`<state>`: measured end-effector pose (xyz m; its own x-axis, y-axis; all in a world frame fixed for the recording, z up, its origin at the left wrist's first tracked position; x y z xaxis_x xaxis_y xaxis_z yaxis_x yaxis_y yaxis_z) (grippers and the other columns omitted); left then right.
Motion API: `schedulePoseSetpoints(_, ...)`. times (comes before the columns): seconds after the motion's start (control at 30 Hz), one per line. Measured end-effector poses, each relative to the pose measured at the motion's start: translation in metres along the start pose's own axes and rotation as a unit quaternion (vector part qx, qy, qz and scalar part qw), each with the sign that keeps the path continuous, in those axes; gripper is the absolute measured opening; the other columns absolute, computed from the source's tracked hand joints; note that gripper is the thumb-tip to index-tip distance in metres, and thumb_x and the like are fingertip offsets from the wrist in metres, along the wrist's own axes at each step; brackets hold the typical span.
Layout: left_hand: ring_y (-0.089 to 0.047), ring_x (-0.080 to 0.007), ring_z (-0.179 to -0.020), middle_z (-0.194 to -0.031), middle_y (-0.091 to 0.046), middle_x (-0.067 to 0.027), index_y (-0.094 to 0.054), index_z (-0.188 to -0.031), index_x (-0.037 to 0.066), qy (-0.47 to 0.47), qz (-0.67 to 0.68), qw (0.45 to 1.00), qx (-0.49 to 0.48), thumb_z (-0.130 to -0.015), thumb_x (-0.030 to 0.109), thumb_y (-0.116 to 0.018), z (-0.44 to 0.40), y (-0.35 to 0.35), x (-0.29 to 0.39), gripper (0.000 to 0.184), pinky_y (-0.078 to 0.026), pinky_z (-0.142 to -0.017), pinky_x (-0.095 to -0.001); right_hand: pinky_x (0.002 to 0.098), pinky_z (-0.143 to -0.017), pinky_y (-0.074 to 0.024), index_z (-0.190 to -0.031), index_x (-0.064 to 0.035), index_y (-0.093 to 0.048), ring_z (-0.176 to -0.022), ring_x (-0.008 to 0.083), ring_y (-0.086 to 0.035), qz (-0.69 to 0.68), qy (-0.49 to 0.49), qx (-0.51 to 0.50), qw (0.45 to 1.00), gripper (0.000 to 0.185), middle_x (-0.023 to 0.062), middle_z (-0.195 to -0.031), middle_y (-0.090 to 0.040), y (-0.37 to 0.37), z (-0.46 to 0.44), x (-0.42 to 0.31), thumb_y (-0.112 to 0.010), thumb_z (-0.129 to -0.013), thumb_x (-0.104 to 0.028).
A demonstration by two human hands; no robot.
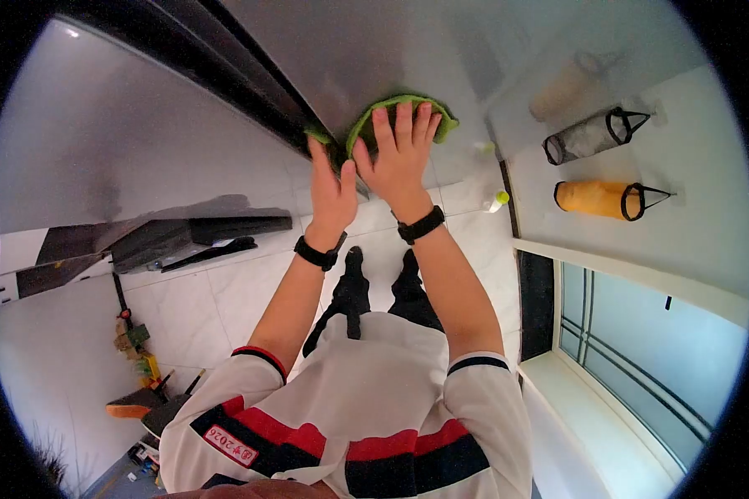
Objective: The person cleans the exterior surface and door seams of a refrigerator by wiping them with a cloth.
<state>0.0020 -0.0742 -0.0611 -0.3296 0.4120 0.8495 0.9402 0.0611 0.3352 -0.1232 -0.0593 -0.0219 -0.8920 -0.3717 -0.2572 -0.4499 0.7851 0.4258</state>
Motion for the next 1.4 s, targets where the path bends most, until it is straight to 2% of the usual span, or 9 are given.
schedulePoseSetpoints(0.2,-0.036,-0.0479,-0.128,-0.139,-0.032,-0.0366,-0.011,-0.14,-0.018,-0.122,-0.029,0.991,0.043,-0.093,0.029,-0.049,-0.043,0.044,0.088,0.077,-0.03,-0.106,-0.0441,0.0644,-0.109,-0.0116,-0.141,-0.005,-0.039,-0.139,0.0492,-0.013,-0.047,-0.024,0.034,0.998,0.07,0.0231,-0.153,-0.02,0.014,-0.031,-0.019,-0.066,-0.08,-0.027)
schedulePoseSetpoints(0.43,-0.032,-0.047,-0.131,-0.142,-0.027,-0.0366,-0.01,-0.141,-0.018,-0.199,-0.037,0.975,0.097,-0.094,0.031,-0.049,-0.081,0.079,0.168,0.079,-0.026,-0.109,-0.0431,0.0613,-0.11,-0.0088,-0.14,-0.0051,-0.042,-0.14,0.0476,-0.015,-0.075,0.006,0.071,0.995,0.066,0.0232,-0.151,-0.024,0.042,-0.101,-0.052,-0.065,-0.082,-0.026)
schedulePoseSetpoints(0.67,-0.033,-0.0476,-0.13,-0.141,-0.028,-0.0373,-0.009,-0.141,-0.017,-0.161,-0.071,0.98,0.097,-0.094,0.035,-0.049,-0.088,0.076,0.162,0.081,-0.027,-0.108,-0.0433,0.0586,-0.112,-0.004,-0.137,-0.0074,-0.047,-0.141,0.0452,-0.014,-0.059,0.018,0.072,0.995,0.06,0.0215,-0.152,-0.025,0.032,-0.102,-0.048,-0.061,-0.084,-0.032)
schedulePoseSetpoints(0.87,-0.038,-0.0484,-0.126,-0.137,-0.032,-0.0377,-0.01,-0.141,-0.016,-0.1,-0.024,0.992,0.078,-0.095,0.029,-0.05,-0.07,0.059,0.125,0.076,-0.03,-0.106,-0.0438,0.0583,-0.112,-0.0032,-0.137,-0.0095,-0.047,-0.142,0.0441,-0.012,-0.043,0.037,0.065,0.996,0.059,0.0194,-0.152,-0.026,0.023,-0.084,-0.043,-0.059,-0.085,-0.036)
schedulePoseSetpoints(0.97,-0.039,-0.0484,-0.124,-0.135,-0.035,-0.0376,-0.011,-0.141,-0.016,-0.031,-0.006,0.997,0.067,-0.095,0.026,-0.05,-0.056,0.048,0.096,0.073,-0.032,-0.105,-0.0441,0.0587,-0.112,-0.0035,-0.137,-0.0099,-0.047,-0.142,0.0439,-0.013,-0.035,0.042,0.052,0.997,0.059,0.0183,-0.152,-0.026,0.016,-0.072,-0.039,-0.058,-0.085,-0.036)
schedulePoseSetpoints(1.17,-0.04,-0.0487,-0.123,-0.135,-0.036,-0.0368,-0.013,-0.14,-0.016,-0.057,-0.061,0.993,0.083,-0.094,0.026,-0.051,-0.048,0.047,0.091,0.074,-0.032,-0.104,-0.0443,0.0593,-0.112,-0.0065,-0.137,-0.0087,-0.047,-0.141,0.0444,-0.017,-0.08,0.028,0.053,0.995,0.056,0.0203,-0.151,-0.028,0.028,-0.074,-0.043,-0.057,-0.086,-0.031)
schedulePoseSetpoints(1.27,-0.038,-0.0485,-0.126,-0.137,-0.034,-0.0363,-0.011,-0.141,-0.016,-0.156,-0.064,0.981,0.094,-0.093,0.029,-0.051,-0.063,0.066,0.136,0.077,-0.031,-0.106,-0.0437,0.0584,-0.112,-0.0066,-0.137,-0.006,-0.047,-0.141,0.0441,-0.017,-0.114,0.027,0.064,0.991,0.055,0.0217,-0.15,-0.029,0.039,-0.093,-0.051,-0.056,-0.087,-0.027)
schedulePoseSetpoints(1.4,-0.034,-0.0478,-0.129,-0.14,-0.031,-0.0365,-0.01,-0.141,-0.017,-0.197,-0.04,0.974,0.101,-0.093,0.03,-0.051,-0.085,0.079,0.172,0.079,-0.028,-0.108,-0.0435,0.0563,-0.113,-0.0047,-0.137,-0.0034,-0.047,-0.142,0.0427,-0.017,-0.122,0.036,0.078,0.989,0.055,0.022,-0.15,-0.03,0.046,-0.113,-0.06,-0.056,-0.087,-0.024)
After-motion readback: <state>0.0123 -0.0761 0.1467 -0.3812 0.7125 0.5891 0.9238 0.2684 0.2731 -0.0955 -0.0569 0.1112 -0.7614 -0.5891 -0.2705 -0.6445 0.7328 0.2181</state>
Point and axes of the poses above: each hand's wrist, its own z-axis away from the middle knuckle, its own y-axis out of the back of the hand, x = y × z, the point moved 10 cm from there along -z, towards the middle knuckle
